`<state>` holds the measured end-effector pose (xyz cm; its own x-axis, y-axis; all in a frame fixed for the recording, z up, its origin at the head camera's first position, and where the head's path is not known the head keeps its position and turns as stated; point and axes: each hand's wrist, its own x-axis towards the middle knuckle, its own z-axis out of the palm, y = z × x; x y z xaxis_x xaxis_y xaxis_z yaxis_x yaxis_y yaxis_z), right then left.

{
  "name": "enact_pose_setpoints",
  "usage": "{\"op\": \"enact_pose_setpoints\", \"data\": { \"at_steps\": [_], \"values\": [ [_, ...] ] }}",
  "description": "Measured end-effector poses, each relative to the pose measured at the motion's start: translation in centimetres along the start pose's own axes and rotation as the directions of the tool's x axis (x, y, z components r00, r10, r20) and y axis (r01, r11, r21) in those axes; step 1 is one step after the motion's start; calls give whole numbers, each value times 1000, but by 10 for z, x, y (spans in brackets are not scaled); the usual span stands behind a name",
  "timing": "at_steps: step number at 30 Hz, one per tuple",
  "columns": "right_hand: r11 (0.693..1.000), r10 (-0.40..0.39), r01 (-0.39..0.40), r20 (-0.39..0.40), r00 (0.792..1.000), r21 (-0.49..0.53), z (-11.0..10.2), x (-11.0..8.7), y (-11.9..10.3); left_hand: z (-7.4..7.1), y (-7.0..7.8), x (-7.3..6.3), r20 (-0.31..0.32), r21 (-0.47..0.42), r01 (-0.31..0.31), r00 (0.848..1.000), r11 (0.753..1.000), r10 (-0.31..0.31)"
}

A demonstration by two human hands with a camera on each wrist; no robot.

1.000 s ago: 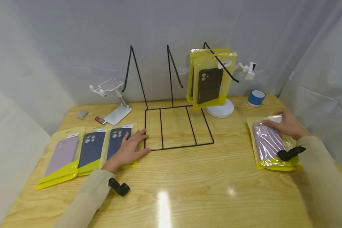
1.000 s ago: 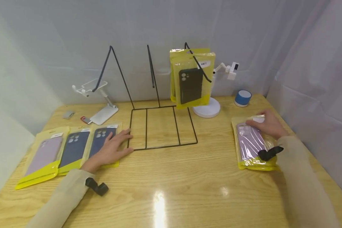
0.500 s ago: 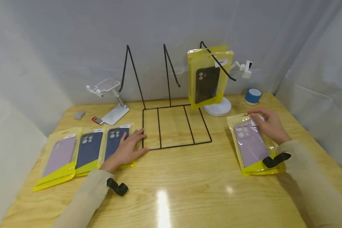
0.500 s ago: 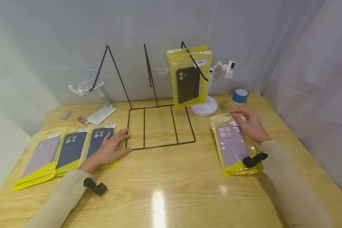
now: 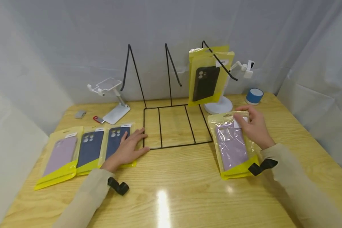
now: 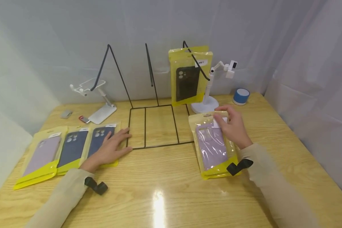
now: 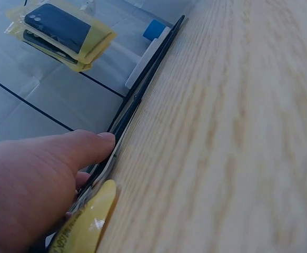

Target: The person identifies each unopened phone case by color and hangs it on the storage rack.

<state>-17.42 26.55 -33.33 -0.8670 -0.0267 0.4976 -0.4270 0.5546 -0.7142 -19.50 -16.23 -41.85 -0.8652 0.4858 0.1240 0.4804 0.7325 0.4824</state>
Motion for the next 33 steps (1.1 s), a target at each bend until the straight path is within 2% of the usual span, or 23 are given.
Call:
{"op": "enact_pose_setpoints", "data": {
  "at_steps": [5, 10, 13, 16, 20, 24, 33],
  "values": [
    [993, -102, 104, -34, 994, 58, 14, 1, -38, 0, 0, 0, 0, 2, -1, 1000, 1000, 1],
    [969, -224, 228, -54, 973, 94, 30, 10, -41, 0, -1, -1, -2, 4, 1, 1000, 1000, -1],
    [945, -290, 295, -55, 955, 138, 38, 17, -41, 0, -2, -1, -2, 6, 0, 1000, 1000, 0],
    [919, -342, 347, -57, 938, 186, 43, 22, -54, -1, -2, -1, -3, 3, -4, 1000, 1000, 4],
    [867, -407, 411, -78, 910, 283, 52, 31, -74, -1, -2, 0, 1, -3, -4, 1000, 1000, 4],
    [818, -443, 446, -97, 891, 363, 60, 41, -93, -2, -1, 0, 0, -4, -5, 1000, 1000, 5],
    [750, -464, 475, -144, 874, 460, 72, 60, -118, 0, -5, -1, 6, -6, -5, 1000, 1000, 5]
  ]
}}
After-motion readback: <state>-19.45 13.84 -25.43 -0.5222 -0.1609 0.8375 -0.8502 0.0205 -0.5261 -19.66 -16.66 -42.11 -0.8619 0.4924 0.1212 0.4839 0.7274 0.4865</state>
